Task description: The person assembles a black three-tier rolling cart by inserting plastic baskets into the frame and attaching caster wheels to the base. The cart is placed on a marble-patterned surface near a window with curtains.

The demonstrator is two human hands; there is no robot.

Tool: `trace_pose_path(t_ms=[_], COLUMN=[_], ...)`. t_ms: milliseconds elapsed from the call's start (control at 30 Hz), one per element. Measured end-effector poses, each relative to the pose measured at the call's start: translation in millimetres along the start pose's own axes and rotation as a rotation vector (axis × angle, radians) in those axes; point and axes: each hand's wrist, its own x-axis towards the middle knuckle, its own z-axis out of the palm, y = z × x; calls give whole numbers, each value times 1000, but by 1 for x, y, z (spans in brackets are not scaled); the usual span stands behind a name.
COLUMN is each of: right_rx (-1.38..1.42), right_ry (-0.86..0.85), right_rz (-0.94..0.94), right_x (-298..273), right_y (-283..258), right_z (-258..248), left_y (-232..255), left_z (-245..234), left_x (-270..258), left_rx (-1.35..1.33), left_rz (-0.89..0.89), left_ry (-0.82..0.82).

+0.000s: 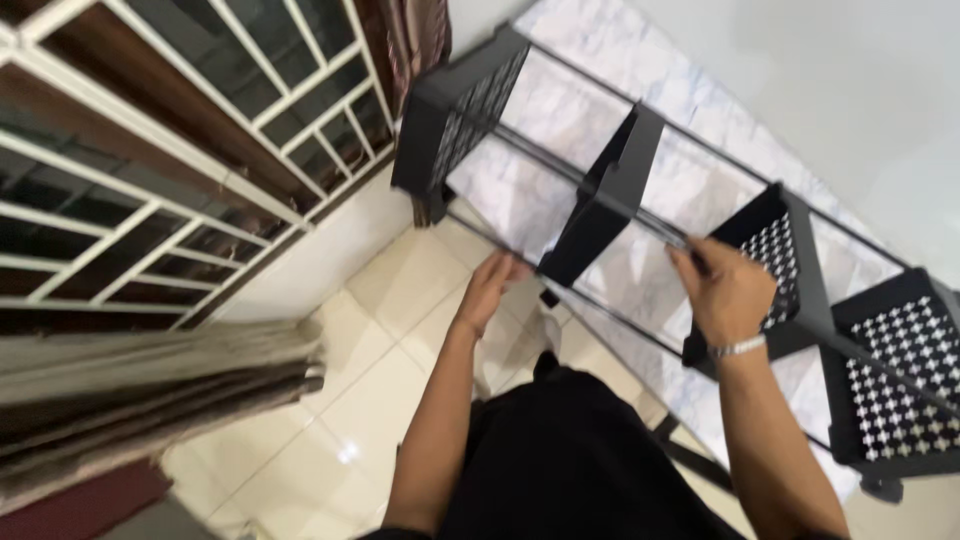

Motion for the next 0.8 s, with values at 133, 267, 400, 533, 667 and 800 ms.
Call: trace_pose_path(t_ms=[133, 267, 400, 533, 667, 800], right_rx=[-16, -134, -168, -110, -168, -88], right_ry=[42, 127, 137, 118, 143, 81], right_rz=[10, -47, -56, -29, -113, -42], right_x=[0, 4, 24, 45, 82, 112], right_y=[-6, 6, 33, 58, 79, 107], right_z=[-2, -8, -1, 2, 3, 17], left_y=[8, -1, 6, 42, 84, 98], left_z=[-2, 8, 19, 24, 44, 68], left_x=[-4, 3, 25, 27, 36, 63], left_rx=[-29, -110, -90, -76, 26, -6], left_rz=[-16, 138, 164, 153, 149, 261], left_ry=[-45, -74, -86, -230, -217, -149])
